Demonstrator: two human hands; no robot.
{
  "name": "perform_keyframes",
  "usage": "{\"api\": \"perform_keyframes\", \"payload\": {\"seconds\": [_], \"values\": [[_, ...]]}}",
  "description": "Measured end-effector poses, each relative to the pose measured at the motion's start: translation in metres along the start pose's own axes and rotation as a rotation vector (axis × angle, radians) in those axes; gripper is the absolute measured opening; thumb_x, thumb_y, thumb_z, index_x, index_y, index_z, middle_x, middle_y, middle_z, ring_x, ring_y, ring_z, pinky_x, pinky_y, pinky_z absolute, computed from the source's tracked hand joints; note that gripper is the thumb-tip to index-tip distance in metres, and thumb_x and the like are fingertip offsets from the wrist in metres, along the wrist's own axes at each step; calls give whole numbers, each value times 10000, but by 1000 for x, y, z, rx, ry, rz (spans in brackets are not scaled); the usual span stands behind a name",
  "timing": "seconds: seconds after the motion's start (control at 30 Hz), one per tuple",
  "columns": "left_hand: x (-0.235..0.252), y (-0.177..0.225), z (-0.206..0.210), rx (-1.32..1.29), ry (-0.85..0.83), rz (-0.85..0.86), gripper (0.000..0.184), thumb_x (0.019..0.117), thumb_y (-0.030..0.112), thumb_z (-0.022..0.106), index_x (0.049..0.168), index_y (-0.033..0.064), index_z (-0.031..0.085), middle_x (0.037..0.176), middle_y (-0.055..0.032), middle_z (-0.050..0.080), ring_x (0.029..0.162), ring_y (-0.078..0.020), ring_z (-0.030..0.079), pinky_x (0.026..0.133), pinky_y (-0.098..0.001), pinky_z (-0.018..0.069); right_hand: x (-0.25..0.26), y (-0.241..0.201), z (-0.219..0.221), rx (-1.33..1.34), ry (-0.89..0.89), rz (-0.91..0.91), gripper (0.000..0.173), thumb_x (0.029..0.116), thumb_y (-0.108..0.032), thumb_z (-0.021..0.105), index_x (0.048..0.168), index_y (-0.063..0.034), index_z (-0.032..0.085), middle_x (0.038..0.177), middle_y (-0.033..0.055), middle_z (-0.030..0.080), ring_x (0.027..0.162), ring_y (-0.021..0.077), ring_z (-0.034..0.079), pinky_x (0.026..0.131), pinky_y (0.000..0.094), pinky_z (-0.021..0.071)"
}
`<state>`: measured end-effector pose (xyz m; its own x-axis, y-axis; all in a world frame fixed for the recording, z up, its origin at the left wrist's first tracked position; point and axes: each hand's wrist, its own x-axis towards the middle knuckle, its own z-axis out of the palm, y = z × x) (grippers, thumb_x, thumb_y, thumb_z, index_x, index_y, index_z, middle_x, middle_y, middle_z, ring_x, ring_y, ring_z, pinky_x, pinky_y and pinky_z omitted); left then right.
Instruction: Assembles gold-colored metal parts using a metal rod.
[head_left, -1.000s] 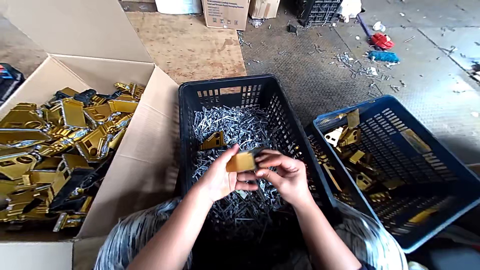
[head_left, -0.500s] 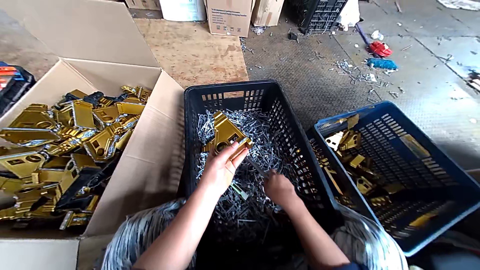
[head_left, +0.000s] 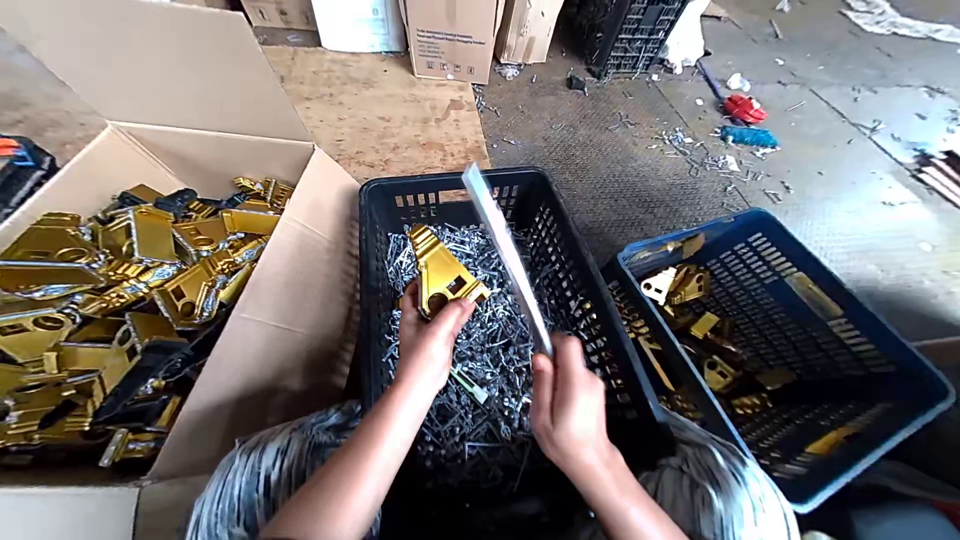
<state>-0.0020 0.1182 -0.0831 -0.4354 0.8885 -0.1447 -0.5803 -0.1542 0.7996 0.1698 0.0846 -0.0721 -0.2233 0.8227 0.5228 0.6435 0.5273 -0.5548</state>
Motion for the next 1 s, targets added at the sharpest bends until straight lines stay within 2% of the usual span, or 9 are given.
{"api": "perform_keyframes", "payload": {"seconds": [0.1, 0.17, 0.33, 0.43, 0.5, 0.63, 0.77, 0.87, 1.0], "values": [[-1, 2, 3, -44, -16, -36, 661, 924, -124, 558, 1493, 97, 303, 1311, -199, 572, 1084, -324, 688, 920, -449, 606, -3, 7, 5, -29, 49, -44, 392, 1094, -312, 360, 1059, 22, 562, 641, 31, 544, 495, 105, 539, 462, 263, 485], [1, 0, 0, -1, -22, -66, 644, 929, -122, 559, 1492, 84, 324, 1309, -204, 571, 1083, -320, 682, 920, -450, 602, -9, 17, 19, -97, -211, 166, 334, 1062, -288, 458, 1088, -1, 627, 625, 69, 613, 523, 247, 644, 483, 434, 532], [25, 3, -9, 61, 254, -272, 420, 1066, 148, 517, 1453, 30, 404, 1309, -211, 550, 1031, -290, 673, 841, -401, 604, 5, 45, 31, -155, -581, 577, 370, 1107, -334, 375, 1231, -34, 553, 830, 146, 679, 800, 339, 713, 718, 517, 568], [59, 45, -23, -37, 369, -172, 454, 1096, 291, 445, 1492, 90, 352, 1370, -177, 511, 1070, -279, 650, 847, -405, 593, 13, 66, 44, -426, -958, 786, 465, 1111, -384, 343, 1399, -51, 493, 1189, 221, 684, 1128, 396, 680, 911, 580, 545], [81, 96, -34, -91, 368, 32, 461, 1105, 390, 372, 1492, 142, 334, 1355, -139, 548, 1108, -264, 653, 888, -412, 589, 15, 73, 55, -575, -1094, 782, 468, 1062, -367, 449, 1399, -59, 554, 1331, 226, 635, 1212, 417, 634, 935, 625, 523], [100, 166, -77, -72, 336, 141, 807, 1024, 682, 321, 1580, 110, 202, 1508, -174, 478, 1301, -341, 583, 1017, -521, 547, 43, 63, 80, -548, -1016, 626, 452, 1043, -413, 508, 1311, -79, 654, 1332, 212, 638, 1185, 418, 642, 920, 643, 517], [99, 152, -85, -27, 333, -52, 689, 1055, 575, 380, 1579, 148, 247, 1463, -116, 533, 1260, -282, 615, 999, -474, 553, 86, 50, 151, -406, -981, 532, 424, 1023, -395, 557, 1326, -120, 668, 1338, 188, 649, 1218, 403, 632, 968, 641, 500], [97, 144, -72, 225, 190, -35, 523, 1094, 401, 402, 1559, 176, 316, 1469, -65, 549, 1263, -246, 614, 1005, -459, 542, 100, 57, 212, -356, -884, 479, 451, 971, -383, 671, 1302, -77, 683, 1391, 210, 599, 1296, 431, 558, 986, 646, 489], [96, 124, -70, 838, -106, 99, 576, 944, 138, 680, 1482, 109, 475, 1370, -76, 628, 1182, -191, 656, 961, -399, 580, 120, 47, 227, -313, -766, 307, 310, 955, -264, 689, 1224, -116, 732, 1307, 189, 662, 1220, 451, 608, 915, 693, 505]]}}
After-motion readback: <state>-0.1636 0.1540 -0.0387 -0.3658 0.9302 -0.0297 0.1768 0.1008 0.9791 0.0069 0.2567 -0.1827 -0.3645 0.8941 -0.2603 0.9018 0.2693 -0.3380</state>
